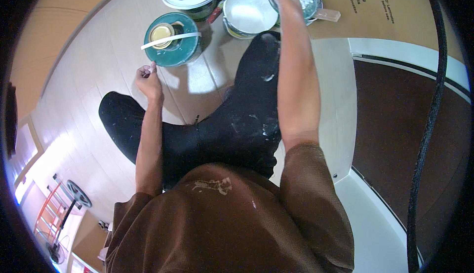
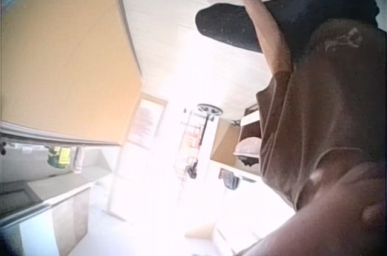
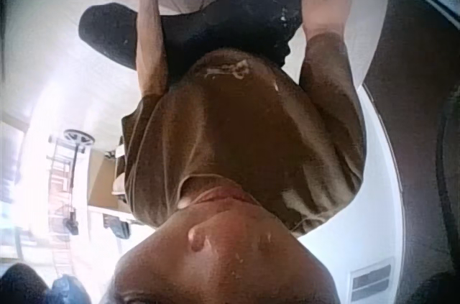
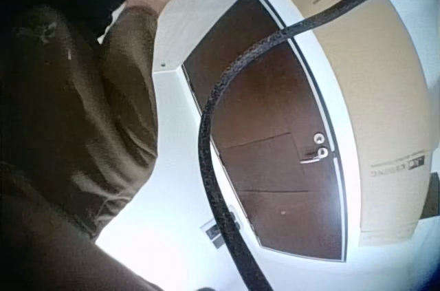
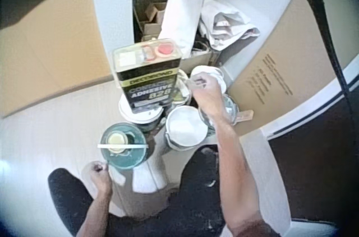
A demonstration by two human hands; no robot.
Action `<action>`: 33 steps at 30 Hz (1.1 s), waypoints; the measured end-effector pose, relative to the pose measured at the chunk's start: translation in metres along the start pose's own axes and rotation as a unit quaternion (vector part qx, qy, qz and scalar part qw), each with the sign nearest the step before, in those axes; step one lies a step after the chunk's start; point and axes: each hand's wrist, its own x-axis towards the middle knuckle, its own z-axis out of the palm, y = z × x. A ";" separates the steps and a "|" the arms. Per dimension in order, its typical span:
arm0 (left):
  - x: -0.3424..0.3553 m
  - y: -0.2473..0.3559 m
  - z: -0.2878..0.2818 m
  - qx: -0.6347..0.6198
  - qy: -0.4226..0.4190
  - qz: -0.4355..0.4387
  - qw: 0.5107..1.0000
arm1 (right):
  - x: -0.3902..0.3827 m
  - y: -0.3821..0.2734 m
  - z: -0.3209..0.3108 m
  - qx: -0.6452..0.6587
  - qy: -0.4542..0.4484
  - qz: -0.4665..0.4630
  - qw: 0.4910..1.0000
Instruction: The person walks through a room under renovation, sits on the floor to open and inspect paint buckets, then moves to a kitchen sink to wash a paintbrush. They return to the paint area, dip the brush into a bucket, and climb a ladder while carrying the bucket and brush.
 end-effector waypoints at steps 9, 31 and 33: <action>-0.092 0.038 0.086 0.011 -0.330 0.091 0.940 | -0.042 -0.024 -0.041 -0.112 -0.054 -0.016 0.992; -0.095 0.045 0.230 -0.187 -0.054 -0.197 0.961 | -0.292 -0.120 -0.163 -0.250 -0.038 0.211 0.944; -0.094 0.039 0.228 -0.188 -0.065 -0.159 0.967 | -0.306 -0.104 -0.177 -0.230 -0.032 0.156 0.960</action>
